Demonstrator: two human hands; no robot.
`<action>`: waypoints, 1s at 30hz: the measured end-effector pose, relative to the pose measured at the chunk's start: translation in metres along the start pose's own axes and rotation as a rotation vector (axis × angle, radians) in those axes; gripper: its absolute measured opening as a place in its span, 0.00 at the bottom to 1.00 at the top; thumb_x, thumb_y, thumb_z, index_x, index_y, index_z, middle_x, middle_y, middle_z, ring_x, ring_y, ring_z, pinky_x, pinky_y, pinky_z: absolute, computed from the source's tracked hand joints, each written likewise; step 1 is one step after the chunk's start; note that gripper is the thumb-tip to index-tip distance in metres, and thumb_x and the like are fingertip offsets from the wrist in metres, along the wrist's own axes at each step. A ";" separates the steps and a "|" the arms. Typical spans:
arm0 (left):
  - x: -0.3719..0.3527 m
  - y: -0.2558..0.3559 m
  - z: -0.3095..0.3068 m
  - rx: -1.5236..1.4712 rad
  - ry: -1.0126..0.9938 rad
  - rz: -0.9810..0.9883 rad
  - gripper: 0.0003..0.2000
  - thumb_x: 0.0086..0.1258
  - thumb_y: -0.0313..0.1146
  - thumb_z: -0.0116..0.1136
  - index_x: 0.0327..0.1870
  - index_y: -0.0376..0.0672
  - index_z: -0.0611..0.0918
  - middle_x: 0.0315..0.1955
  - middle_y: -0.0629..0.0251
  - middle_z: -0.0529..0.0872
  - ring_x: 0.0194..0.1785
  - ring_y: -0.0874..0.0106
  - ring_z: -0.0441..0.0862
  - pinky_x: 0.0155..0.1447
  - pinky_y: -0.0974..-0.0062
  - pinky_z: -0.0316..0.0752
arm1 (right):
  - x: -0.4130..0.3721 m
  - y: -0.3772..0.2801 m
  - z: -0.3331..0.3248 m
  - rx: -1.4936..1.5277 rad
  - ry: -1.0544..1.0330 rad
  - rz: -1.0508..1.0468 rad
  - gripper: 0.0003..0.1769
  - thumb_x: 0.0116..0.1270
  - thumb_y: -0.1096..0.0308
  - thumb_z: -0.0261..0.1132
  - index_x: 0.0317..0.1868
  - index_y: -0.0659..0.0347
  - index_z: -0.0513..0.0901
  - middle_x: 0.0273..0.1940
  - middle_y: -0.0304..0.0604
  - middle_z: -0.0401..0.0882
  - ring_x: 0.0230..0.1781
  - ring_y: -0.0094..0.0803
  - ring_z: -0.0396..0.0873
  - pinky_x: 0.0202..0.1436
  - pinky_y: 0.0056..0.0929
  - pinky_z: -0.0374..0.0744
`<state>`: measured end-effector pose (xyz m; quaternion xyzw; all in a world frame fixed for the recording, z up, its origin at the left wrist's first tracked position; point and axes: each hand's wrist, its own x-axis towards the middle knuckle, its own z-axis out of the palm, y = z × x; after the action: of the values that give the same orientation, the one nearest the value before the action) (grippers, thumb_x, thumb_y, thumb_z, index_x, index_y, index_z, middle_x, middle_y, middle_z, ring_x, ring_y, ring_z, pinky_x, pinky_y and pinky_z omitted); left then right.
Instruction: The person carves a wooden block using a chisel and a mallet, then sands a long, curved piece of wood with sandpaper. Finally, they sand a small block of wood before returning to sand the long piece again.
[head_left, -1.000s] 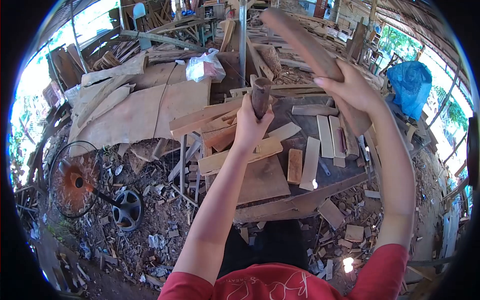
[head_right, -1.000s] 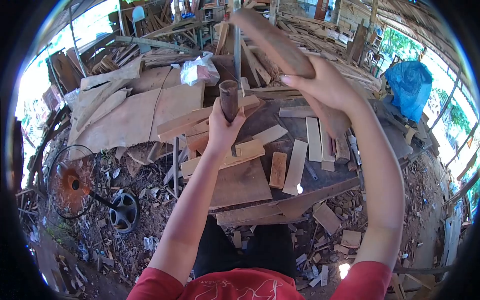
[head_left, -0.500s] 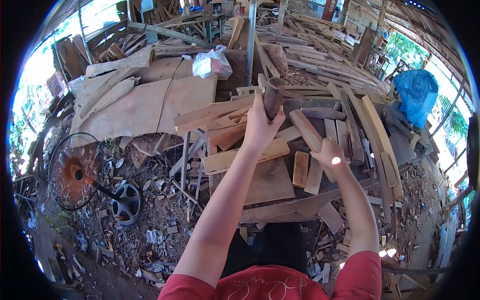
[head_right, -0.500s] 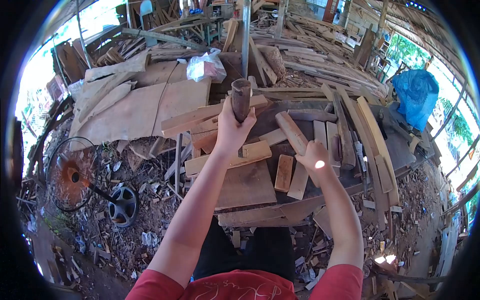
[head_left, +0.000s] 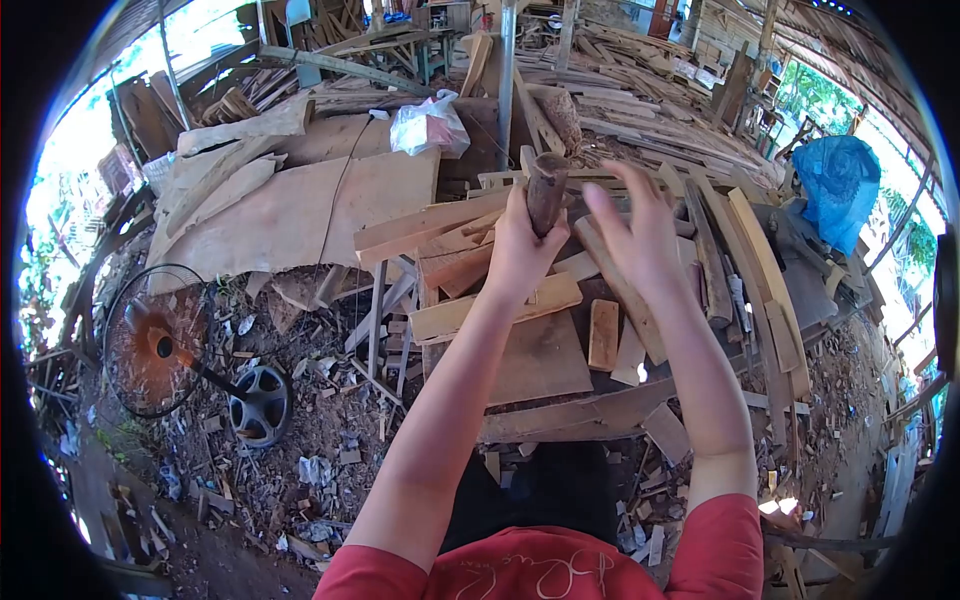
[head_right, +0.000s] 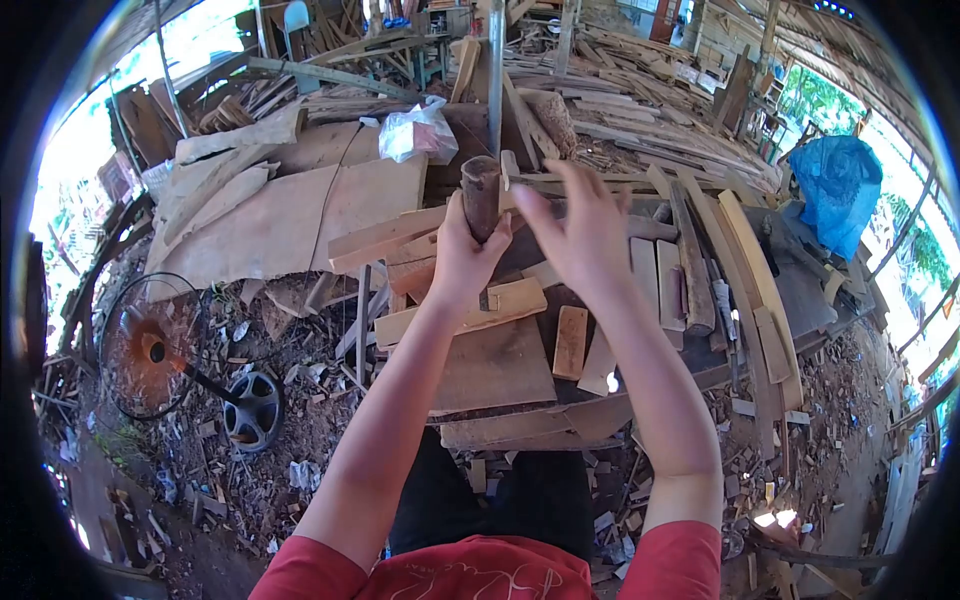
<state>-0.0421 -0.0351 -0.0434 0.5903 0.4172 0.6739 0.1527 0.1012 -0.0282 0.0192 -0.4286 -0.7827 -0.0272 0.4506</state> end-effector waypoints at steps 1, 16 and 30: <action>0.000 -0.001 -0.002 0.042 -0.017 0.032 0.17 0.56 0.27 0.59 0.45 0.35 0.68 0.33 0.54 0.79 0.37 0.66 0.78 0.43 0.73 0.72 | 0.005 -0.013 0.001 0.064 -0.008 -0.064 0.32 0.60 0.43 0.59 0.52 0.63 0.72 0.51 0.52 0.74 0.54 0.46 0.73 0.63 0.55 0.56; -0.047 -0.023 -0.058 0.807 -0.662 -0.241 0.44 0.49 0.59 0.63 0.61 0.36 0.64 0.55 0.48 0.71 0.59 0.58 0.70 0.61 0.62 0.65 | 0.003 -0.038 0.051 0.620 -0.106 0.070 0.22 0.63 0.60 0.62 0.47 0.66 0.64 0.34 0.55 0.78 0.37 0.52 0.79 0.41 0.38 0.76; -0.076 -0.077 -0.055 0.922 -0.596 -0.141 0.35 0.51 0.57 0.61 0.58 0.46 0.70 0.58 0.65 0.73 0.64 0.68 0.66 0.61 0.61 0.62 | -0.056 -0.060 0.044 0.585 -0.135 -0.214 0.20 0.61 0.75 0.61 0.50 0.65 0.63 0.41 0.47 0.71 0.42 0.31 0.72 0.51 0.28 0.69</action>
<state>-0.0953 -0.0625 -0.1485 0.7319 0.6462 0.2133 0.0349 0.0424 -0.0834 -0.0269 -0.1968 -0.8261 0.1801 0.4964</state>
